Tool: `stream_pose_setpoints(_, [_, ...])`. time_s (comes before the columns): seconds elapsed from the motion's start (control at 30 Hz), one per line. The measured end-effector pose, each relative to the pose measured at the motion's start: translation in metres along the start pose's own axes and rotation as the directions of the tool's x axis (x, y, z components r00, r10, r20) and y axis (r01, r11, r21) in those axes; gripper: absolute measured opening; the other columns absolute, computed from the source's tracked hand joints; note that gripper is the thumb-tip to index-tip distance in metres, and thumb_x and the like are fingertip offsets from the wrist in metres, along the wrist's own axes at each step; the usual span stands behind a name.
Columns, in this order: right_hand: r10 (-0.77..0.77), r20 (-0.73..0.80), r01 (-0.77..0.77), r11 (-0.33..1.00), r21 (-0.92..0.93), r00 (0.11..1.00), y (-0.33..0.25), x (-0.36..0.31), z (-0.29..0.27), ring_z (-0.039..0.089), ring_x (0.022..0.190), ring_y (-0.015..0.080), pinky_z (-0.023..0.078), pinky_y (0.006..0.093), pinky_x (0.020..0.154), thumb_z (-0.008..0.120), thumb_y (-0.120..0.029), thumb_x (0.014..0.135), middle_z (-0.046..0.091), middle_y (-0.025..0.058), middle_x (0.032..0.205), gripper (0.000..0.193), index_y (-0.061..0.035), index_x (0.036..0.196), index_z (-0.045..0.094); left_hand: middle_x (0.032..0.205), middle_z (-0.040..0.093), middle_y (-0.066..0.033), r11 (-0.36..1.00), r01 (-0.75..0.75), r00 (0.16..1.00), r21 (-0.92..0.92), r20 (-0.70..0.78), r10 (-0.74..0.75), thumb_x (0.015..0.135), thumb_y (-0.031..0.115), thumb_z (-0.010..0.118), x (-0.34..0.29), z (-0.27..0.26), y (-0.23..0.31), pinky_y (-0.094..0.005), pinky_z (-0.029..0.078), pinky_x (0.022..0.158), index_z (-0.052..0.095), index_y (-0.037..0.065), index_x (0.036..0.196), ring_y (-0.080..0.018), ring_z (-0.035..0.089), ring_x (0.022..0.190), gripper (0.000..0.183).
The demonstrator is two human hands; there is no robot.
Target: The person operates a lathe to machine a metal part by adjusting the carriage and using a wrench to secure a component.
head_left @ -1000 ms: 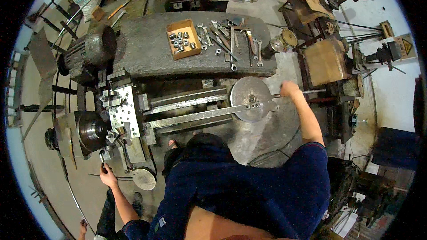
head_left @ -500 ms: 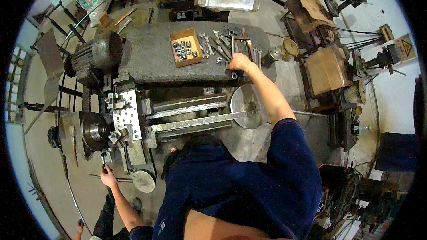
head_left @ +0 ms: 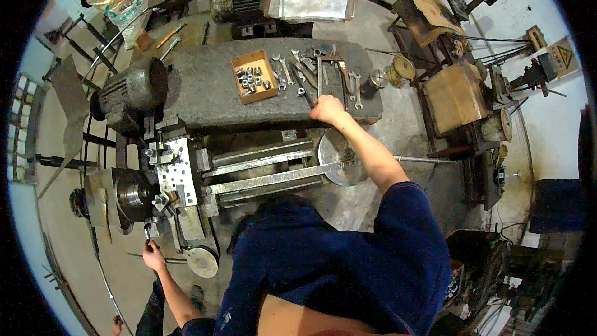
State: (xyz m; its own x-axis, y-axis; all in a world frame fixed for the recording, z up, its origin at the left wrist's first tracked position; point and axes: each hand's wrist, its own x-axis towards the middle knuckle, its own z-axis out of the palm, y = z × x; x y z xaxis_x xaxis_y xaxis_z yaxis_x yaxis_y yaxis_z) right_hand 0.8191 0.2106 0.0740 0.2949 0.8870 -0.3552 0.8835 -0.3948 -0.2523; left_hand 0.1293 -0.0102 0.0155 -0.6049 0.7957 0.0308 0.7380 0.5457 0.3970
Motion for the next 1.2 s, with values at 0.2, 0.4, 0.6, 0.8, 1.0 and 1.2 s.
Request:
stream_pose_setpoints(0.2, [-0.212, -0.077, 0.198, 0.968, -0.151, 0.974, 0.035, 0.028, 0.0, 0.06, 0.089, 0.0315, 0.048, 0.0375, 0.081, 0.06, -0.029, 0.067, 0.063, 0.0187, 0.089, 0.03, -0.0048, 0.084, 0.065, 0.068, 0.063, -0.0125, 0.983, -0.082, 0.989, 0.165, -0.108, 0.1, 0.083, 0.032, 0.055, -0.002, 0.0, 0.003, -0.0382, 0.045, 0.058, 0.065, 0.007, 0.095, -0.0282, 0.061, 0.062, 0.03])
stream_pose_setpoints(0.4, [-0.078, 0.179, -0.156, 0.237, 0.959, 0.981, 0.055, 0.038, -0.018, 0.038, 0.046, 0.0117, 0.03, 0.0216, 0.04, 0.052, -0.021, 0.077, 0.055, 0.003, 0.073, 0.014, -0.0071, 0.074, 0.056, 0.077, 0.063, -0.0169, 0.983, -0.014, 0.999, 0.184, -0.045, 0.022, 0.08, 0.038, 0.054, -0.003, -0.009, 0.006, -0.0419, 0.046, 0.064, 0.064, 0.006, 0.093, -0.035, 0.06, 0.073, 0.036])
stream_pose_setpoints(0.6, [0.109, -0.055, 0.039, 0.145, 0.989, 0.993, -0.002, 0.015, -0.054, 0.031, 0.042, 0.0091, 0.021, 0.0231, 0.038, 0.048, -0.018, 0.076, 0.042, 0.0014, 0.055, 0.016, -0.0069, 0.065, 0.051, 0.075, 0.064, -0.0114, 0.991, -0.008, 0.997, 0.134, -0.073, 0.018, 0.078, 0.034, 0.056, -0.006, -0.01, 0.012, -0.0396, 0.047, 0.067, 0.065, 0.012, 0.094, -0.0297, 0.061, 0.073, 0.029])
stream_pose_setpoints(0.8, [-0.492, -0.474, 0.614, 0.171, 0.77, 0.73, -0.067, -0.124, -0.036, 0.045, 0.058, 0.0112, 0.035, 0.0237, 0.054, 0.051, -0.01, 0.073, 0.056, 0.0072, 0.07, 0.021, 0.006, 0.076, 0.064, 0.071, 0.063, -0.0121, 0.991, -0.118, 0.992, 0.066, 0.062, 0.114, 0.08, 0.037, 0.055, 0.0, -0.019, 0.008, -0.0401, 0.046, 0.065, 0.064, 0.011, 0.099, -0.0305, 0.061, 0.072, 0.033])
stream_pose_setpoints(1.0, [-0.685, -0.357, 0.768, 0.612, 0.189, 0.635, -0.169, -0.248, 0.035, 0.055, 0.052, 0.0202, 0.043, 0.0308, 0.05, 0.06, -0.009, 0.055, 0.059, 0.0079, 0.06, 0.011, -0.0089, 0.063, 0.068, 0.074, 0.063, -0.0148, 0.978, -0.209, 0.958, -0.006, 0.198, 0.206, 0.08, 0.034, 0.057, 0.039, -0.03, -0.016, -0.0404, 0.048, 0.068, 0.062, 0.013, 0.104, -0.0313, 0.061, 0.074, 0.032])
stream_pose_setpoints(1.2, [-0.83, 0.074, 0.736, 0.444, -0.511, 0.553, -0.223, -0.267, 0.03, 0.058, 0.057, 0.0297, 0.046, 0.0406, 0.054, 0.059, -0.03, 0.058, 0.055, 0.0103, 0.06, 0.021, -0.0092, 0.057, 0.063, 0.083, 0.065, -0.0133, 0.975, -0.223, 0.956, -0.006, 0.194, 0.22, 0.073, 0.017, 0.053, 0.042, -0.028, -0.023, -0.042, 0.048, 0.07, 0.063, 0.017, 0.104, -0.0314, 0.062, 0.078, 0.031])
